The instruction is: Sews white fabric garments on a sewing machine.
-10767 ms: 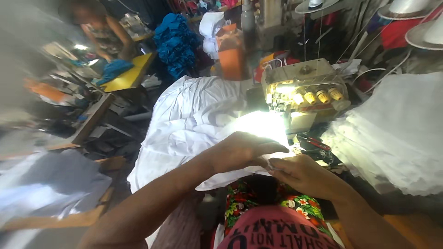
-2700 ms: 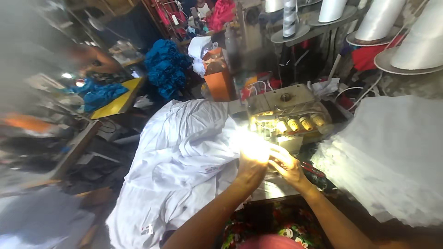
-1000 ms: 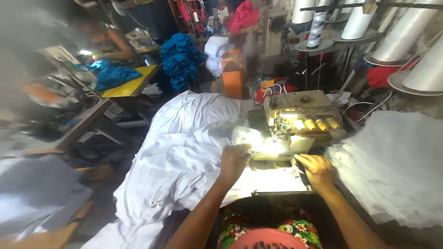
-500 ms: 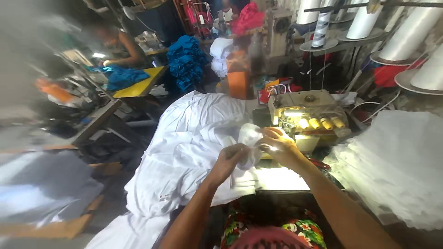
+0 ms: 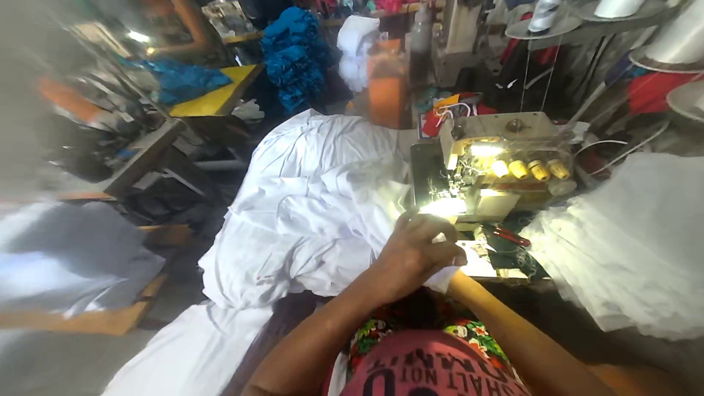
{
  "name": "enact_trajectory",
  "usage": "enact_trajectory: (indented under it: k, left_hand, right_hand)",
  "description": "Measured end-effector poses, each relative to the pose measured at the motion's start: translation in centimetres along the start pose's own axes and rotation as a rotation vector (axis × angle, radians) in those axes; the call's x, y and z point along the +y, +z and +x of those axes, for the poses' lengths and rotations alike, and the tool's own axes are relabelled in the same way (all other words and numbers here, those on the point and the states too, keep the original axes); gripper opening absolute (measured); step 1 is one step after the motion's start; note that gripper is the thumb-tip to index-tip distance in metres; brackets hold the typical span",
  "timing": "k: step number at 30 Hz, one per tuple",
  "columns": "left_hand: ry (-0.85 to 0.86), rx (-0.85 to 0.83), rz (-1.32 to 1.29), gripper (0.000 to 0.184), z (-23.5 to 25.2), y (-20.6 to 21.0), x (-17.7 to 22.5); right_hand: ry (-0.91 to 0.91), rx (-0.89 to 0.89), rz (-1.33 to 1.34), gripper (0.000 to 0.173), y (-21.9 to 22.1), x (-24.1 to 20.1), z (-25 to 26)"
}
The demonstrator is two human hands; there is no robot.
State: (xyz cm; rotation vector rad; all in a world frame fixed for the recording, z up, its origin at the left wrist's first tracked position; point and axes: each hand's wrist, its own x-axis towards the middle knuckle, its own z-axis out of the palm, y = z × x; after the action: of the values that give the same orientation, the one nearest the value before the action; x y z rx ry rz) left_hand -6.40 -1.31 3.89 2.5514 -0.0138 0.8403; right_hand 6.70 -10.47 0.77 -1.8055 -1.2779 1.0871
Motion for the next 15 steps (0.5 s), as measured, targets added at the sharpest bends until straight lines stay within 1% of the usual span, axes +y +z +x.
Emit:
enact_trajectory:
  k: [1, 2, 3, 4, 5, 6, 7, 8, 9, 10, 11, 12, 13, 14, 15]
  left_hand:
    - [-0.026, 0.012, -0.015, 0.015, 0.3, -0.2, -0.1]
    - [-0.064, 0.029, -0.023, 0.015, 0.4, -0.4, -0.2]
    - [-0.115, 0.044, -0.018, 0.018, 0.2, -0.9, -0.4]
    - [-0.171, 0.057, -0.007, 0.024, 0.0, -1.6, -0.5]
    - [-0.227, 0.065, 0.004, 0.029, -0.4, -2.5, -0.8]
    - [-0.28, 0.082, 0.024, 0.032, -1.1, -3.4, -1.4]
    - [-0.334, 0.109, 0.063, 0.033, -1.8, -4.1, -2.5]
    - [-0.396, 0.133, 0.119, 0.036, -2.7, -4.6, -4.1]
    - [-0.478, 0.116, 0.177, 0.044, -3.9, -5.0, -5.9]
    - [-0.574, 0.063, 0.219, 0.06, -5.3, -5.2, -7.8]
    - [-0.688, -0.02, 0.233, 0.082, -6.7, -5.1, -9.5]
    - [-0.773, -0.109, 0.249, 0.095, -7.8, -4.7, -10.7]
    - [-0.798, -0.168, 0.272, 0.094, -9.0, -4.1, -11.7]
    - [-0.778, -0.179, 0.298, 0.079, -10.1, -3.5, -12.7]
    - [-0.747, -0.147, 0.313, 0.058, -11.0, -3.2, -13.8]
  right_hand:
    - [-0.002, 0.06, 0.102, 0.019, 0.7, 1.4, 0.0]
    - [-0.085, 0.096, 0.146, 0.016, 0.8, 2.8, -0.4]
    - [-0.249, 0.148, 0.129, 0.017, 0.7, 4.6, -0.8]
    - [-0.349, 0.18, 0.124, 0.016, -0.6, 4.9, -1.9]
    - [-0.432, 0.264, 0.159, 0.013, -2.5, 4.5, -3.2]
    - [-0.451, 0.354, 0.283, 0.015, -4.7, 3.8, -4.7]
    - [-0.44, 0.457, 0.462, 0.027, -6.9, 3.1, -6.2]
    - [-0.457, 0.549, 0.616, 0.032, -8.9, 2.6, -7.6]
    - [-0.501, 0.604, 0.747, 0.029, -10.5, 2.3, -8.6]
    - [-0.565, 0.584, 0.852, 0.023, -11.9, 2.2, -9.3]
    - [-0.625, 0.534, 0.896, 0.018, -13.1, 2.6, -9.5]
    - [-0.676, 0.54, 0.884, 0.016, -13.3, 2.2, -9.4]
    - [-0.714, 0.532, 0.881, 0.015, -13.0, 1.1, -9.2]
    - [-0.762, 0.498, 0.872, 0.017, -12.6, 0.0, -8.8]
    - [-0.805, 0.469, 0.861, 0.017, -12.6, -1.0, -8.2]
